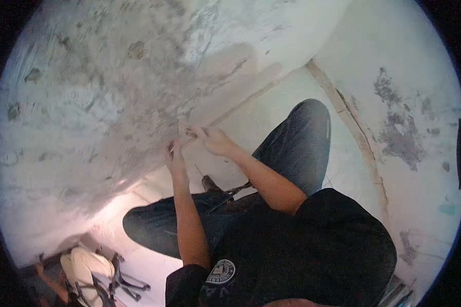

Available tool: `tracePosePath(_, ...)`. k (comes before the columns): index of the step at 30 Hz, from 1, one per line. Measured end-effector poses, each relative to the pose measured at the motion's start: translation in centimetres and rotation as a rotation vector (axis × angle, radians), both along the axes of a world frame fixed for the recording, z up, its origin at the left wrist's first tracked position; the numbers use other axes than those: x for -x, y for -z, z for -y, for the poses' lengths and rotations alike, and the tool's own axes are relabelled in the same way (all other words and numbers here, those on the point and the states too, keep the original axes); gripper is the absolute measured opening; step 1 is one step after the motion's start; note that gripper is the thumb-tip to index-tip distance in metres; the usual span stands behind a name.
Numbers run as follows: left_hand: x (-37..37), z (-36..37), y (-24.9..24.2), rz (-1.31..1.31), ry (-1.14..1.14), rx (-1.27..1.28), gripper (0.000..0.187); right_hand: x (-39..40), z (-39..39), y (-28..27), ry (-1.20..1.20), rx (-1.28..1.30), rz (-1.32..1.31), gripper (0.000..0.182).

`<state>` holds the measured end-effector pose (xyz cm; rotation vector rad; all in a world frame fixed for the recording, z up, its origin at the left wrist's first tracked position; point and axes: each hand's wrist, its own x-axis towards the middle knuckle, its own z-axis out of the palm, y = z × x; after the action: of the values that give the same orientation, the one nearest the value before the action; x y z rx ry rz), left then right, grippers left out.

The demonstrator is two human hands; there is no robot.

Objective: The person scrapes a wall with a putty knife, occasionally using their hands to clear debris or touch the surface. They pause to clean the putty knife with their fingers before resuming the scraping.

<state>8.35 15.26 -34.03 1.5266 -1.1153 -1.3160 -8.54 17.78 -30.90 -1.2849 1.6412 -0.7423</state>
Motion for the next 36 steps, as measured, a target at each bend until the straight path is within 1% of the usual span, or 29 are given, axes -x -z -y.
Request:
tracePosePath(2, -0.4, 0.4, 1.2, -0.041, -0.004, 0.060, 0.047, -0.4, 0.0, -0.2, 0.091, -0.032, 0.274, 0.080)
tracePosePath(4, 0.7, -0.6, -2.4, -0.131, -0.025, -0.014, 0.045, -2.4, 0.0, 1.3, 0.284, -0.097, 0.365, 0.091)
tracePosePath(5, 0.7, -0.5, -2.2, -0.118, -0.057, -0.010, 0.045, -2.8, 0.0, 1.5, 0.251, -0.103, 0.376, 0.091)
tracePosePath(7, 0.5, -0.3, -1.9, -0.146, 0.008, 0.025, 0.047, -2.5, 0.1, 1.6, 0.269, -0.148, 0.497, 0.083)
tracePosePath(8, 0.3, -0.5, -2.0, -0.143, -0.009, 0.027, 0.047, -1.9, 0.2, 1.9, 0.253, -0.153, 0.499, 0.083)
tracePosePath(10, 0.4, -0.7, -3.4, -0.174, 0.042, -0.015, 0.052, -1.1, 0.4, 2.0, 0.083, -0.208, 0.582, 0.074)
tracePosePath(11, 0.7, -0.9, -3.9, -0.186, -0.008, -0.015, 0.050, -1.3, 0.5, 2.1, 0.074, -0.205, 0.579, 0.074)
tracePosePath(13, 0.3, -0.6, -3.3, -0.183, -0.030, 0.008, 0.047, -1.6, 0.1, 0.7, 0.155, -0.220, 0.557, 0.061)
tracePosePath(14, 0.3, -0.5, -3.0, -0.177, -0.044, 0.024, 0.045, -1.7, -0.1, 0.3, 0.156, -0.217, 0.553, 0.061)
tracePosePath(16, 0.0, -0.3, -2.5, -0.176, -0.031, 0.055, 0.044, -2.0, -0.6, -0.4, 0.161, -0.090, 0.577, 0.057)
tracePosePath(18, 0.1, -0.2, -2.4, -0.177, -0.004, 0.078, 0.042, -2.3, 0.2, 2.8, 0.160, -0.078, 0.532, 0.056)
tracePosePath(20, 0.1, -0.2, -2.9, -0.158, -0.050, -0.029, 0.038, -2.0, 0.4, 3.7, 0.154, -0.072, 0.491, 0.056)
tracePosePath(21, -0.1, 0.0, -2.0, -0.159, -0.039, -0.034, 0.038, -1.7, 0.4, 3.2, 0.080, -0.080, 0.467, 0.055)
tracePosePath(22, -0.2, 0.2, -0.8, -0.078, 0.000, 0.054, 0.039, -1.6, 0.4, 3.1, 0.004, -0.085, 0.443, 0.055)
tracePosePath(23, -0.4, 0.3, 0.5, 0.004, 0.035, 0.145, 0.042, -2.1, 0.5, 4.2, 0.009, -0.084, 0.442, 0.055)
tracePosePath(24, -0.2, 0.2, 0.4, 0.000, 0.037, 0.144, 0.042, -2.9, 0.7, 6.7, 0.115, 0.070, 0.365, 0.050)
tracePosePath(26, 0.3, -0.6, 0.3, 0.170, 0.054, 0.099, 0.053, -3.0, 0.6, 7.9, 0.201, 0.216, 0.278, 0.046)
tracePosePath(27, 0.4, -0.7, 0.7, 0.163, 0.038, 0.091, 0.053, -2.6, 0.6, 7.5, 0.270, 0.082, 0.322, 0.042)
tracePosePath(28, 0.4, -0.6, 1.0, 0.138, 0.081, 0.056, 0.051, -2.2, 0.6, 7.0, 0.339, -0.054, 0.362, 0.038)
tracePosePath(29, 0.3, -0.5, 1.4, 0.116, 0.126, 0.022, 0.050, -1.6, 0.9, 7.3, 0.324, -0.064, 0.357, 0.038)
tracePosePath(30, 0.2, -0.3, 2.0, 0.114, 0.115, 0.013, 0.050, -0.7, 1.7, 8.4, 0.346, -0.112, 0.321, 0.036)
tracePosePath(31, 0.1, 0.0, 2.5, 0.132, 0.173, -0.010, 0.050, -0.3, 2.2, 8.7, 0.371, -0.158, 0.286, 0.035)
tracePosePath(32, -0.1, 0.0, 3.0, 0.149, 0.235, -0.032, 0.050, -0.3, 2.5, 9.1, 0.368, -0.164, 0.286, 0.035)
tracePosePath(33, 0.0, -0.2, 2.5, 0.148, 0.234, -0.034, 0.050, -0.3, 2.7, 8.8, 0.394, -0.004, 0.335, 0.033)
tracePosePath(34, 0.1, -0.3, 2.0, 0.132, 0.261, 0.038, 0.056, -0.4, 2.8, 8.5, 0.418, 0.156, 0.382, 0.031)
tracePosePath(35, 0.1, -0.4, 1.5, 0.115, 0.288, 0.110, 0.063, -0.6, 3.0, 8.2, 0.417, 0.153, 0.379, 0.031)
tracePosePath(36, -0.1, -0.3, 2.0, 0.111, 0.287, 0.107, 0.063, -1.0, 3.3, 7.1, 0.394, 0.109, 0.237, 0.029)
